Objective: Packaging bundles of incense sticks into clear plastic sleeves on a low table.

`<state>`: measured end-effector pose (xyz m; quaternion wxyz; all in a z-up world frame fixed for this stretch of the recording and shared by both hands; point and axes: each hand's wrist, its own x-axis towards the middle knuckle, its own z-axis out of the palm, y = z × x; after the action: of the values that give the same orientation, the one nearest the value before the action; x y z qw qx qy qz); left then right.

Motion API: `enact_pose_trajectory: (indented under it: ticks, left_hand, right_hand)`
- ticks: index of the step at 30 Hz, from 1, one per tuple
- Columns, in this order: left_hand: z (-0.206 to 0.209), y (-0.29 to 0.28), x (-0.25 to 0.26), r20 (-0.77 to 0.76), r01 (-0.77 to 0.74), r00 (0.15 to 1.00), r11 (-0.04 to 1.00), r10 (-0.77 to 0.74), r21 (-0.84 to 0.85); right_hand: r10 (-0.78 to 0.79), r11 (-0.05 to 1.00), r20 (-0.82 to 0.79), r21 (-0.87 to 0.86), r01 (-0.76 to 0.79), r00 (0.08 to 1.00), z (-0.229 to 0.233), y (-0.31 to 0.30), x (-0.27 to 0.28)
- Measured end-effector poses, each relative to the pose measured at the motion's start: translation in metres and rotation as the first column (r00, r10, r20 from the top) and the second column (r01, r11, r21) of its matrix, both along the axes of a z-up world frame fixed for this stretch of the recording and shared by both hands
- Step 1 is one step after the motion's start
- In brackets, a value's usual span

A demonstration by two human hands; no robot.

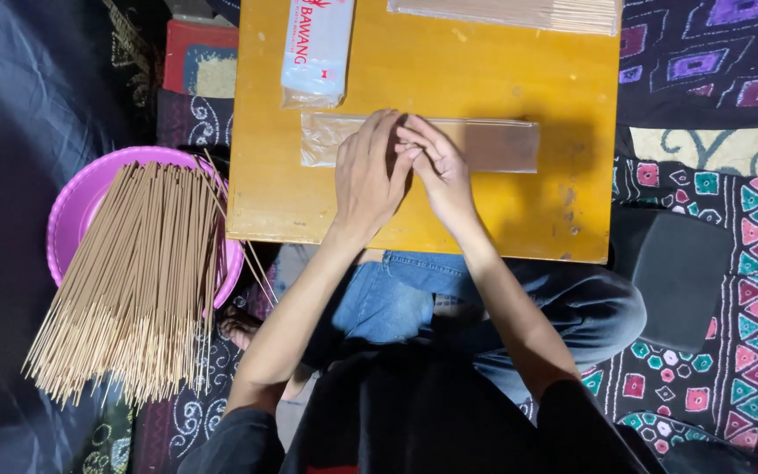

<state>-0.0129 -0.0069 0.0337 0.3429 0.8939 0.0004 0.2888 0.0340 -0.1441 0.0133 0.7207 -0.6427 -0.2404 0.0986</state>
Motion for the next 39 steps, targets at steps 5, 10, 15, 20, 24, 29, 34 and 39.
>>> enact_pose_trajectory:
  ticks: [5,10,15,20,24,29,34,39]
  left_hand:
    - [0.0,0.001,0.009,-0.009,0.121,0.992,0.987,-0.122,-0.102]
    - [-0.008,0.003,0.01,-0.077,0.137,0.983,0.95,-0.165,-0.282]
    - [-0.013,0.011,0.007,-0.155,0.12,0.96,0.842,-0.234,-0.527]
    - [0.001,0.026,-0.005,-0.17,0.094,0.951,0.766,-0.258,-0.636]
    - [0.043,0.034,-0.02,-0.105,0.065,0.982,0.797,-0.159,-0.6]
    - [0.039,0.043,-0.035,-0.325,-0.137,0.945,0.864,-0.033,-0.485]
    - [0.05,0.057,-0.048,-0.143,-0.07,0.99,0.927,0.018,-0.369]
    - [0.047,0.091,-0.075,-0.079,-0.181,0.983,0.957,0.167,-0.228]
  right_hand:
    - [0.326,0.89,-0.404,0.436,-0.133,0.855,0.03,0.022,-0.018]
    - [0.211,0.933,-0.303,0.345,-0.1,0.929,0.072,0.044,-0.034]
    - [0.208,0.911,-0.242,0.4,-0.098,0.948,0.068,0.052,-0.038]
    - [0.194,0.968,-0.036,0.17,-0.185,0.98,0.084,0.043,-0.054]
    - [-0.102,0.979,0.341,-0.134,0.155,0.935,0.057,0.049,-0.034]
    - [-0.181,0.936,0.119,-0.284,0.208,0.976,0.018,0.044,-0.011]
    - [-0.003,0.931,0.355,-0.34,0.132,0.935,0.027,0.051,-0.013]
    - [0.002,0.96,0.017,-0.28,0.003,1.0,0.01,0.064,-0.04]
